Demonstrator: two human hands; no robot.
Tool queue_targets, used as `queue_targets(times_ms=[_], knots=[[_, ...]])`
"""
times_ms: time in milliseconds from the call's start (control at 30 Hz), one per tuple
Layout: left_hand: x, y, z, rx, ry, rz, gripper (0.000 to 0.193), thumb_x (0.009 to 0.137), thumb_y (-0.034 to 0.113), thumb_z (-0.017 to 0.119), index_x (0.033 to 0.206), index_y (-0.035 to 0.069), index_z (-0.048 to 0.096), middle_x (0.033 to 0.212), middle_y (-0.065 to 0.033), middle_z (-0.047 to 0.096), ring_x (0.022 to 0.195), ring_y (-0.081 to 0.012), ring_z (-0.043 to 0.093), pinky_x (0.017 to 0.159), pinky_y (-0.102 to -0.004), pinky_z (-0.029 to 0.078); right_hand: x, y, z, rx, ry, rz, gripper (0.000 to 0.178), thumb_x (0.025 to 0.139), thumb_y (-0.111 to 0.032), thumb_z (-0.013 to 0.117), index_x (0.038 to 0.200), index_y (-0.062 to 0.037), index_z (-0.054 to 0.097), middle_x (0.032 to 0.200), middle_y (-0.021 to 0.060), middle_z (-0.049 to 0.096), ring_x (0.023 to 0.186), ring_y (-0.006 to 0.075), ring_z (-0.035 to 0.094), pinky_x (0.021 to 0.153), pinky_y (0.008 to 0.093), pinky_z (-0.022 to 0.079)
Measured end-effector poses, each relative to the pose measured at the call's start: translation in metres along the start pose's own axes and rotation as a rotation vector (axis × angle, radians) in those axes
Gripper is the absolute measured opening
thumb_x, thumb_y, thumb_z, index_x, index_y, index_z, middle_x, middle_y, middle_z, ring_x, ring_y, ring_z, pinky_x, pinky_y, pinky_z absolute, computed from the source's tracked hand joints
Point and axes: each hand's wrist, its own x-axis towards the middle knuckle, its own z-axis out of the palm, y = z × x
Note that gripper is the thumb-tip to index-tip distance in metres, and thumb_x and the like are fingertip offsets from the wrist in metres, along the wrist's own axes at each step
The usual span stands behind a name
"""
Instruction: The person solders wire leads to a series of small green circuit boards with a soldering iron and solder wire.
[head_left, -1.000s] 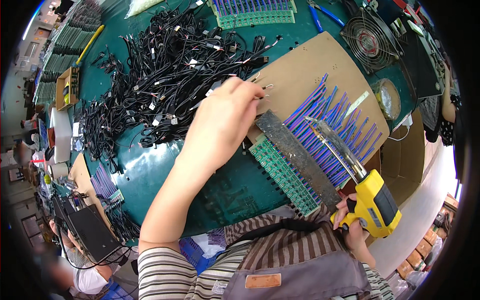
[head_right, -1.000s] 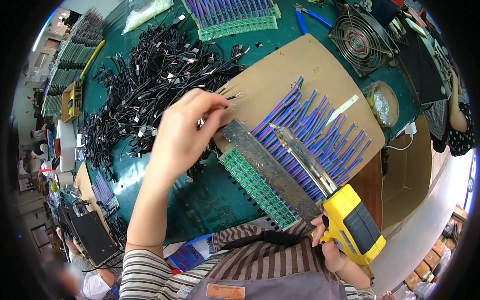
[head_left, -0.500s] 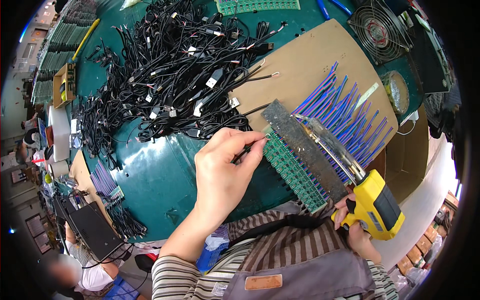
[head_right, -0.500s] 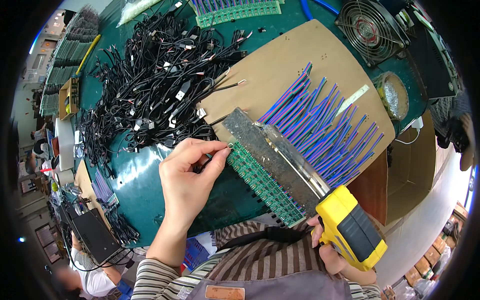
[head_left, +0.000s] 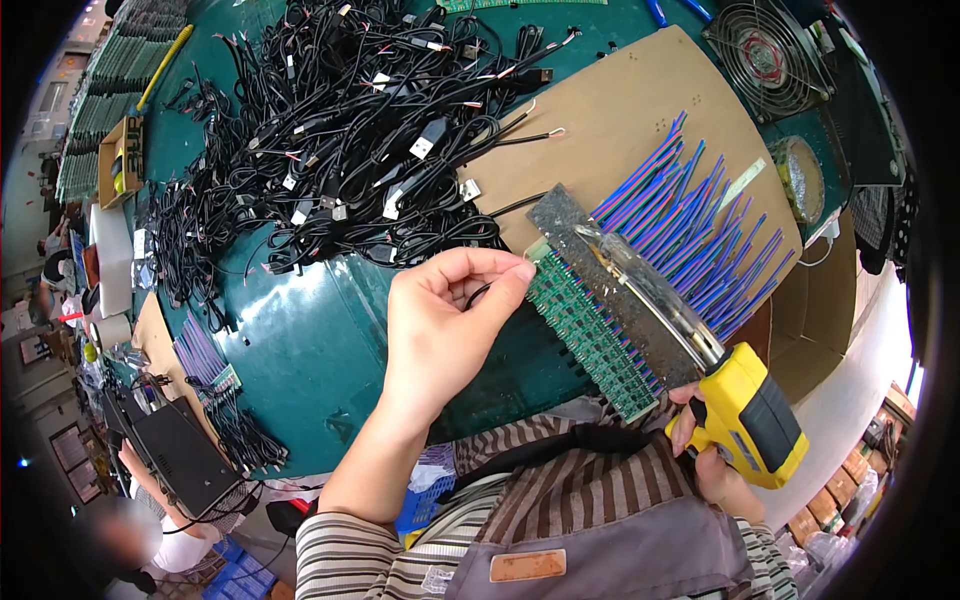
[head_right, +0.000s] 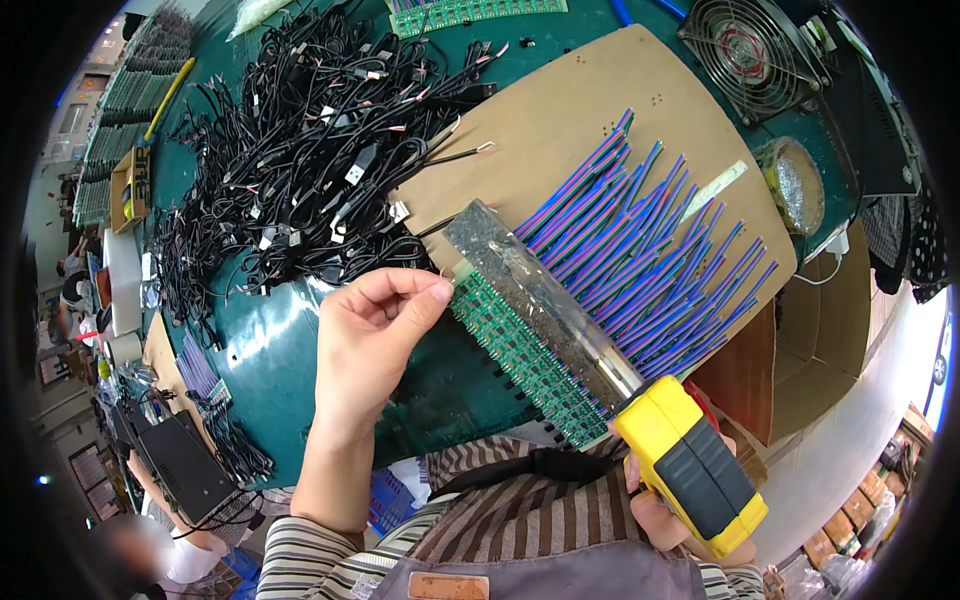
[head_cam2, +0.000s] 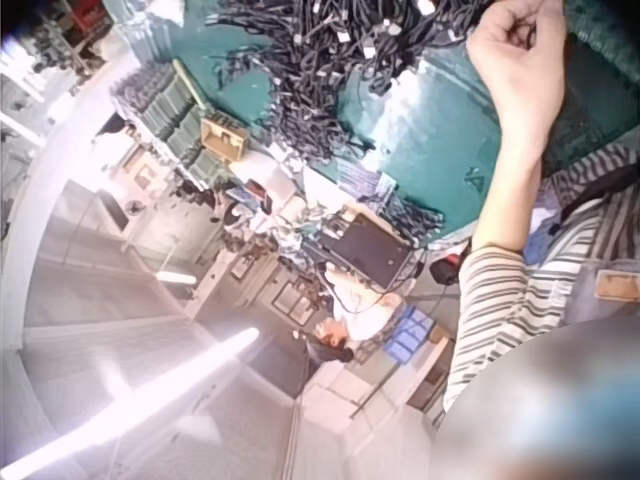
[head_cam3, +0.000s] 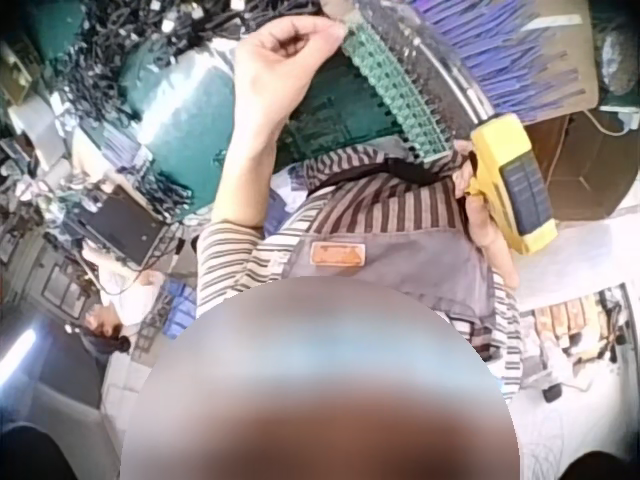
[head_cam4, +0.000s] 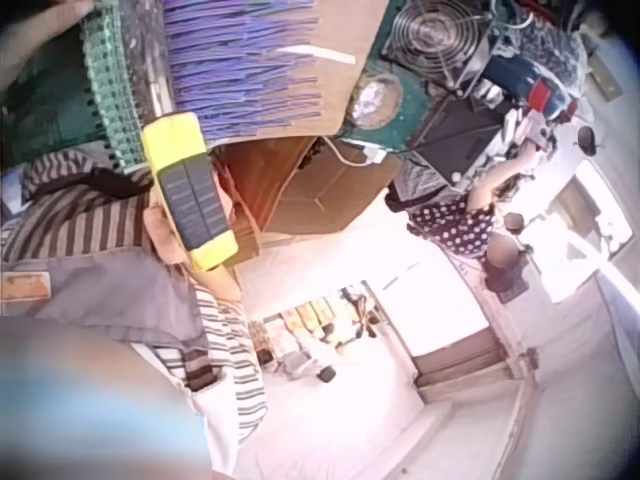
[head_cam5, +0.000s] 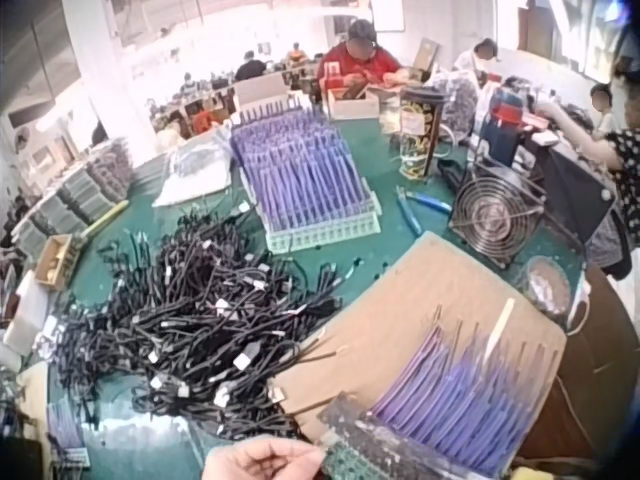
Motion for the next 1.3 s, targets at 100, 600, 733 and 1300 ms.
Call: queue_targets(times_ms=[100, 600, 733, 1300], knots=[[0.000, 0.001, 0.001, -0.024, 0.061, -0.041, 0.009, 0.086, 0.004, 0.073, 0.091, -0.003, 0.072, 0.079, 0.0001, 0.067, 0.069, -0.0022, 0.055, 0.063, -0.0157, 0.042, -0.002, 0.005, 0.000, 0.244, 0.110, -0.064, 0.055, 0.078, -0.020, 0.076, 0.121, 0.0020, 0.049, 0.097, 0.0140, 0.064, 0.074, 0.0153, 0.061, 0.064, 0.0286, 0.051], [0.007, 0.003, -0.002, 0.013, -0.044, -0.102, 0.014, 0.083, 0.006, 0.074, 0.091, -0.004, 0.072, 0.082, -0.0056, 0.071, 0.072, -0.0064, 0.063, 0.069, -0.0199, 0.049, -0.003, 0.003, -0.012, 0.028, -0.038, 0.030, 0.077, 0.089, -0.062, 0.059, 0.137, -0.0043, 0.041, 0.124, 0.0113, 0.053, 0.072, 0.0110, 0.053, 0.066, 0.0289, 0.046], [0.019, 0.013, -0.013, 0.179, -0.089, -0.169, 0.015, 0.079, 0.005, 0.077, 0.088, -0.006, 0.072, 0.082, -0.0087, 0.072, 0.072, -0.0093, 0.064, 0.070, -0.0219, 0.051, 0.013, -0.013, -0.016, -0.083, -0.104, -0.013, 0.053, 0.085, -0.042, 0.063, 0.120, -0.0036, 0.052, 0.100, 0.0100, 0.058, 0.069, 0.0168, 0.057, 0.062, 0.0308, 0.048], [0.039, 0.041, -0.007, 0.572, -0.180, -0.176, 0.015, 0.072, 0.009, 0.078, 0.078, -0.004, 0.072, 0.068, -0.0025, 0.067, 0.058, -0.0045, 0.055, 0.051, -0.0194, 0.041, 0.008, -0.008, -0.024, -0.444, -0.098, -0.101, 0.033, 0.075, -0.028, 0.066, 0.096, -0.0029, 0.069, 0.093, 0.0142, 0.067, 0.080, 0.0336, 0.066, 0.072, 0.0391, 0.054]])
